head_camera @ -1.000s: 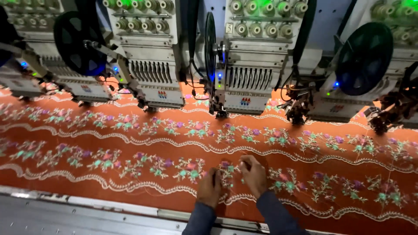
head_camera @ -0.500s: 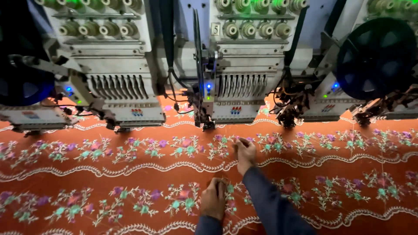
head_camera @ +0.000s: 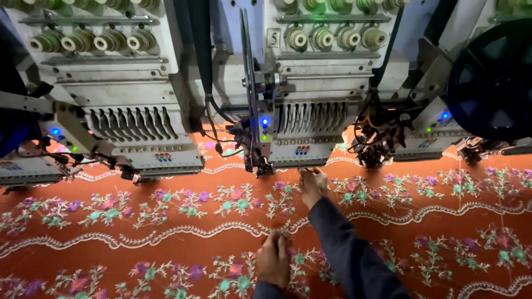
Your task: Operating and monitoring a multi-head industrial embroidery machine to ensure correct stitching on fabric
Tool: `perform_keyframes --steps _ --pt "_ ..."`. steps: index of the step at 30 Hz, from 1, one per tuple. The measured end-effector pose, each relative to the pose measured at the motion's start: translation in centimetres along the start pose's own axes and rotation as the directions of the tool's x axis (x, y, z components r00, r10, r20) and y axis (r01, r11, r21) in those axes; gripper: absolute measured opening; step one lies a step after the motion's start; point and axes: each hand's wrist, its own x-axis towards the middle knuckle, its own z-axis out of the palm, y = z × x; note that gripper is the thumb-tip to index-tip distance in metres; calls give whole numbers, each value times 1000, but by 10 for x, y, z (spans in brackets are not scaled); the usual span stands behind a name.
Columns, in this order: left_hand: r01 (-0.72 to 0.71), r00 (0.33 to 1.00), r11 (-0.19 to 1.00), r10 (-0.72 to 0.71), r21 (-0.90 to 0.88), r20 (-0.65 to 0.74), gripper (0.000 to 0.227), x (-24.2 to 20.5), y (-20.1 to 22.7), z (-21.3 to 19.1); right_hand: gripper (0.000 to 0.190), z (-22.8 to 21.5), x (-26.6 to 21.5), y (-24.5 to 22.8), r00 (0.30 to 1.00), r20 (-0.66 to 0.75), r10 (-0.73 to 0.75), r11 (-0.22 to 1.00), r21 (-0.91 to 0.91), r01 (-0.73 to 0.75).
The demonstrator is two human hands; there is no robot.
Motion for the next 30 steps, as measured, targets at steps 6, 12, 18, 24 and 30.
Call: perform_keyframes --steps 6,12,18,24,30 --pt "9 1000 1000 -10 27 9 17 8 -11 20 35 -3 -6 -25 984 120 129 953 -291 -89" --pt "-46 999 996 47 80 -9 25 20 -27 40 58 -20 -33 -40 919 266 290 892 -422 -159" --pt "8 999 998 -11 -70 -47 21 29 10 28 19 -53 -72 -22 864 475 166 624 628 -464" --pt "-18 1000 972 20 -234 3 27 89 21 59 71 -100 -142 -31 801 565 -199 410 -694 592" --pt "-98 995 973 94 -210 -29 29 52 54 41 27 -132 -119 -23 740 667 -84 817 -379 434"
